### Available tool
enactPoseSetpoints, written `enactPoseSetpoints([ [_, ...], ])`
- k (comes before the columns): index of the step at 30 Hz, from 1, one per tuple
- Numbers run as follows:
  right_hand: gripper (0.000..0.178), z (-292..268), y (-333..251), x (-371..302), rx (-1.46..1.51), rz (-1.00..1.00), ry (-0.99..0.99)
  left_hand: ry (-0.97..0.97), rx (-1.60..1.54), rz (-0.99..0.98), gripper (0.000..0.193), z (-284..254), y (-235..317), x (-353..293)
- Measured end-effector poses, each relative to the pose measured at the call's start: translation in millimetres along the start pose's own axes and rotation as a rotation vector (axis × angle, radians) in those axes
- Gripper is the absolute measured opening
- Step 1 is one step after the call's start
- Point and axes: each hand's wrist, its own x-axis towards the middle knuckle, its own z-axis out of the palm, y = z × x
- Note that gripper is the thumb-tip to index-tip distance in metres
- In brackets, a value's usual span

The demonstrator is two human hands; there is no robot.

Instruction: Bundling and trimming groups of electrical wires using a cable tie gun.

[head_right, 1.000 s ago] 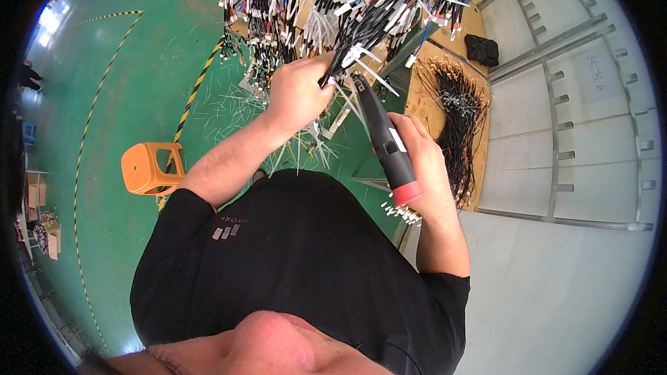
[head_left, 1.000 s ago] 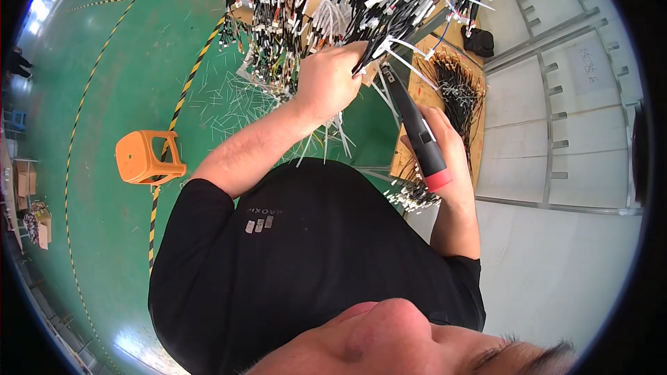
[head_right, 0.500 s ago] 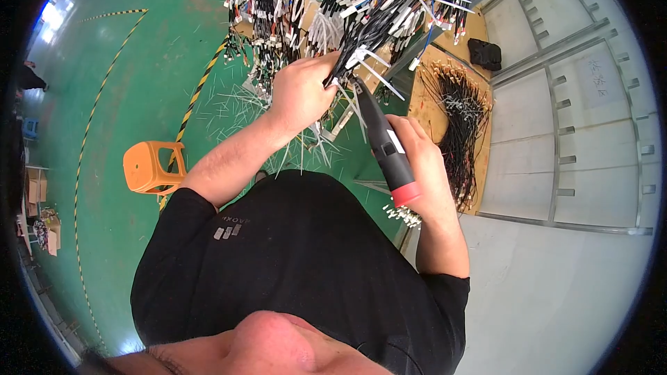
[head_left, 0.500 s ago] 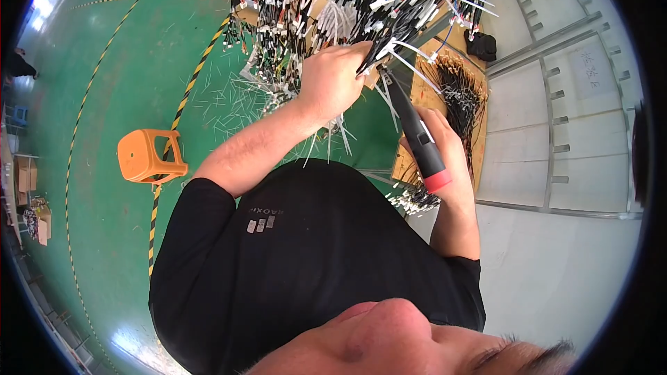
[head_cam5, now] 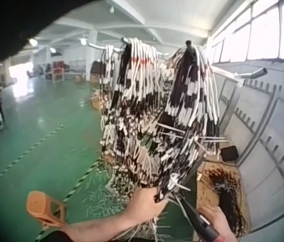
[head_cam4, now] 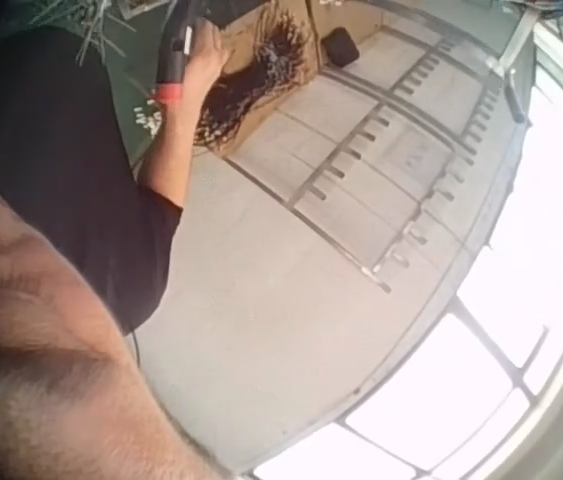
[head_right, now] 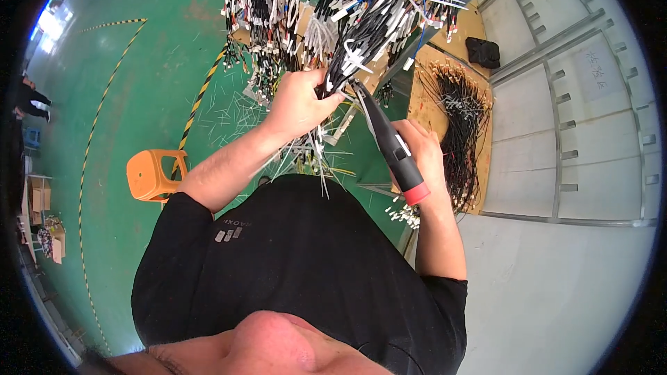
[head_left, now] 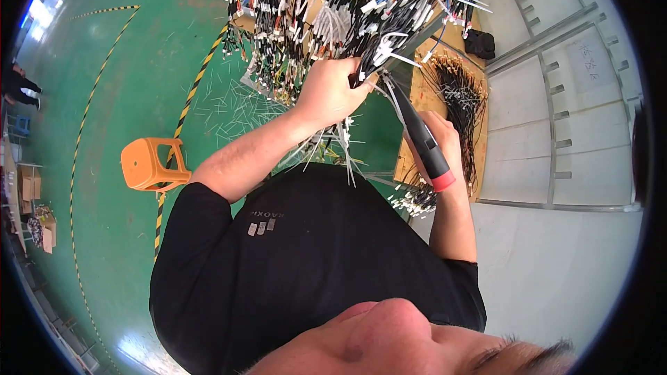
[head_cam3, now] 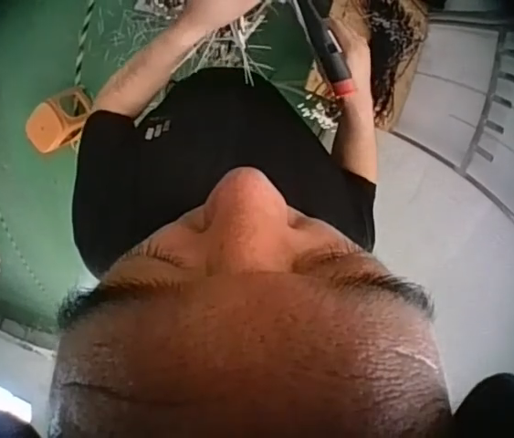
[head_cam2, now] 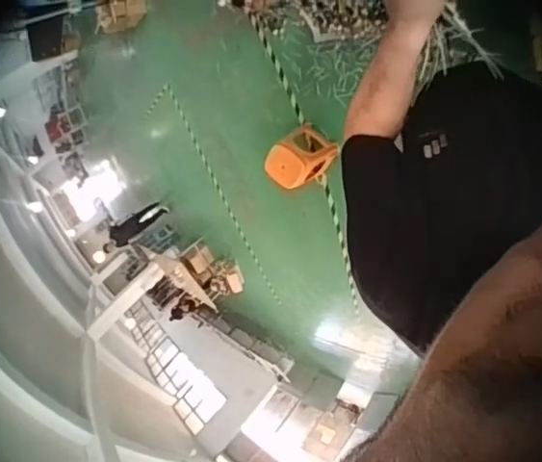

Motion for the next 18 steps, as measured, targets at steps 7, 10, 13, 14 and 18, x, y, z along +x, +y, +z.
enactPoseSetpoints([
  [7, 0.027, 2.6, 15.0, -6.4, -0.123, -0.088, 0.083, 0.026, 0.044, -0.003, 0.016, 7.1, -3.5, -0.4],
  [10, 0.041, -9.5, 10.7, -10.6, 0.089, 0.049, 0.050, 0.086, 0.188, 0.089, 0.043, 15.3, -11.4, -1.6],
  [13, 0.046, -19.0, 13.6, -9.8, 0.245, 0.054, 0.035, 0.162, 0.135, 0.144, 0.054, 22.8, -12.1, -2.2],
  [14, 0.042, -23.7, 7.7, -6.1, 0.345, 0.054, 0.023, 0.110, 0.095, 0.102, 0.061, 25.5, -18.9, -1.4],
  [18, 0.033, -30.1, 7.4, 4.4, 0.573, 0.074, -0.014, -0.016, -0.664, -0.092, 0.071, 32.4, -22.8, -1.4],
])
